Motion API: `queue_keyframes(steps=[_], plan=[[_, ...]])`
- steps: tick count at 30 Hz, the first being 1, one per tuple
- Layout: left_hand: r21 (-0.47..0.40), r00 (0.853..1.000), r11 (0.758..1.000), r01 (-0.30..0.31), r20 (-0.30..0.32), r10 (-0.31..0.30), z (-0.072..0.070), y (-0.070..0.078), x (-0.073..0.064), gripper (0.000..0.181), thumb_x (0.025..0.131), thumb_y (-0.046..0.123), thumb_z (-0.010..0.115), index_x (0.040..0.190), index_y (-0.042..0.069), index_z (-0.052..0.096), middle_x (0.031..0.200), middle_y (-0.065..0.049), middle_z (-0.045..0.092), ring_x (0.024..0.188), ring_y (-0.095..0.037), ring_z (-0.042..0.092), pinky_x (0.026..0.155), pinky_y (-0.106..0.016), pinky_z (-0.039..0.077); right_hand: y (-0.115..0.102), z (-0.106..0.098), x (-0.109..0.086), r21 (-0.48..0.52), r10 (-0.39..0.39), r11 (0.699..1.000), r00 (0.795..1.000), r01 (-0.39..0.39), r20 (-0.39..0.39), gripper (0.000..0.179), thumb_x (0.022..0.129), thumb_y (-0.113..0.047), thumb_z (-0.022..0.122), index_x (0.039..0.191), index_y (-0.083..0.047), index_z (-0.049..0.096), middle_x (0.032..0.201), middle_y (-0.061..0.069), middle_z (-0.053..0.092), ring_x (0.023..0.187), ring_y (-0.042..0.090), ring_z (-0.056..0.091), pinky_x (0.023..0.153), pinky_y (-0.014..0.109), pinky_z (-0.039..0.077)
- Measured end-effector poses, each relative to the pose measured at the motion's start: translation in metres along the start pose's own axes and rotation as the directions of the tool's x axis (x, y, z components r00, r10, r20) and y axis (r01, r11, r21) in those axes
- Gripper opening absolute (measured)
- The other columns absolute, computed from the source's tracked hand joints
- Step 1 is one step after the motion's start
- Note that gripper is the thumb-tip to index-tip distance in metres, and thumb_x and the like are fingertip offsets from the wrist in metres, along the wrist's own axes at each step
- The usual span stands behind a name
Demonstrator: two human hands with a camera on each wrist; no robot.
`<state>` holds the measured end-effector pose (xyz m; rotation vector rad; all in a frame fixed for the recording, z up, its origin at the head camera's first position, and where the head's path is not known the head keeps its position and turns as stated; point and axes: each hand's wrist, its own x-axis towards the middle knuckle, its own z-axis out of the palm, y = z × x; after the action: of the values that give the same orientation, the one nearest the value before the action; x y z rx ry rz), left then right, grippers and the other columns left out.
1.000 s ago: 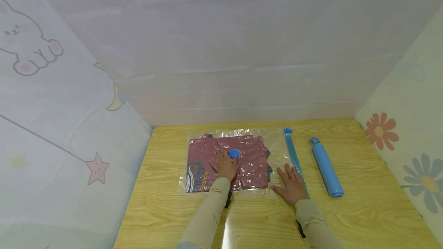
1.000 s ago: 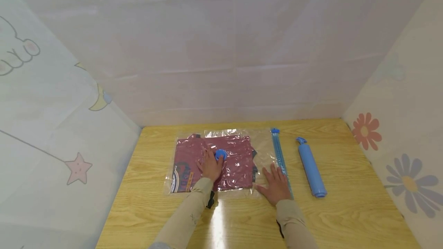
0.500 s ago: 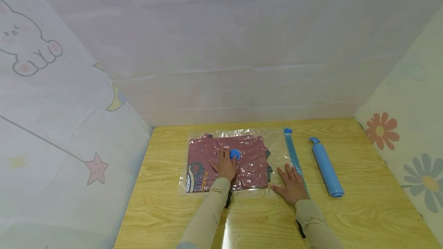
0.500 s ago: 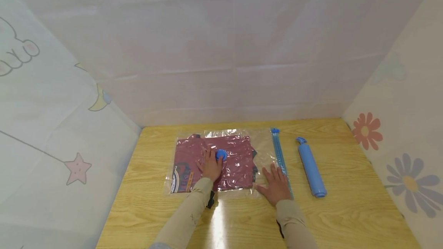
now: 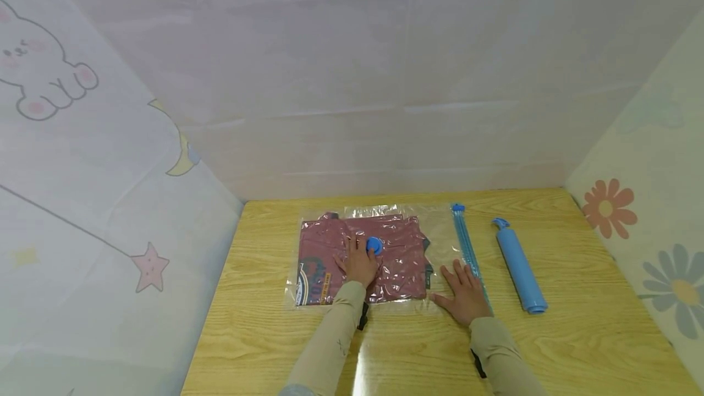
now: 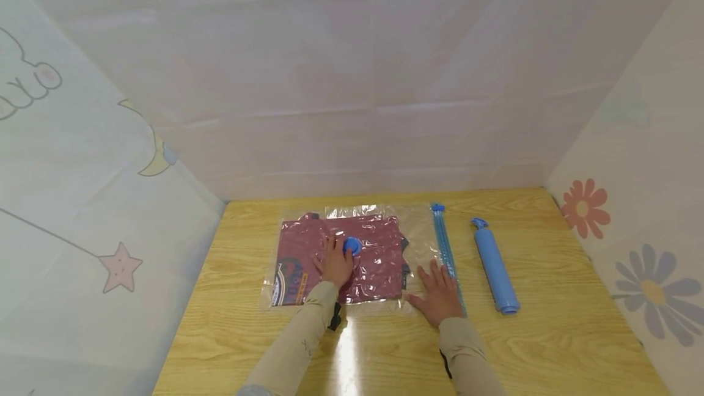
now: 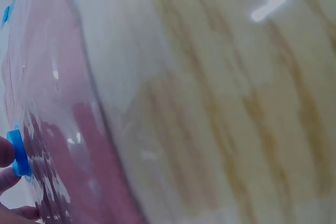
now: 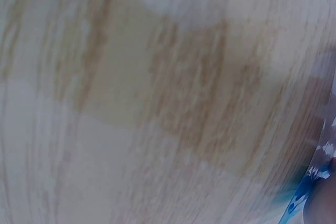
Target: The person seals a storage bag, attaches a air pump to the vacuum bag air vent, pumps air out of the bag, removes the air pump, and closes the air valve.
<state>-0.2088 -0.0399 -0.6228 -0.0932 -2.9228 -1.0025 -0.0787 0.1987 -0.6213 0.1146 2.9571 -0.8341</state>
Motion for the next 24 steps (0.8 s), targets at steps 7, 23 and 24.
queue_keyframes(steps=[7, 23, 24], plan=[[0.018, 0.999, 0.999, 0.046, 0.028, -0.046, 0.0004, 0.0018, 0.0013, 0.044, 0.096, 0.039, 0.055, 0.131, 0.013, 0.053, 0.154, -0.012, 0.036, 0.149, -0.036, 0.018, 0.108, -0.076, 0.001, 0.003, 0.0019, 0.0011, -0.001, -0.006, 1.0, 1.0, 0.006, -0.003, 0.084, 0.085, -0.052, 0.065, 0.149, -0.006, 0.036, 0.157, 0.028, 0.015, 0.144, 0.053, 0.009, 0.11, 0.072, 0.01], [0.083, 0.998, 0.995, 0.063, -0.001, -0.063, 0.0039, 0.0052, 0.0014, 0.06, 0.088, 0.044, 0.065, 0.136, 0.012, 0.05, 0.156, -0.013, 0.033, 0.149, -0.036, 0.017, 0.107, -0.078, 0.003, 0.0035, 0.005, -0.0001, 0.028, -0.023, 0.999, 0.999, 0.023, -0.027, 0.083, 0.084, -0.052, 0.066, 0.146, -0.005, 0.039, 0.156, 0.029, 0.018, 0.143, 0.052, 0.01, 0.11, 0.071, 0.011], [0.092, 0.998, 0.994, 0.06, 0.0, -0.061, 0.0035, 0.0054, 0.0013, 0.059, 0.089, 0.043, 0.065, 0.137, 0.012, 0.05, 0.156, -0.013, 0.033, 0.149, -0.036, 0.017, 0.107, -0.078, 0.004, 0.0032, 0.005, -0.0002, 0.026, -0.024, 0.999, 0.999, 0.024, -0.028, 0.083, 0.084, -0.052, 0.066, 0.146, -0.004, 0.039, 0.156, 0.029, 0.019, 0.143, 0.052, 0.01, 0.11, 0.071, 0.011]])
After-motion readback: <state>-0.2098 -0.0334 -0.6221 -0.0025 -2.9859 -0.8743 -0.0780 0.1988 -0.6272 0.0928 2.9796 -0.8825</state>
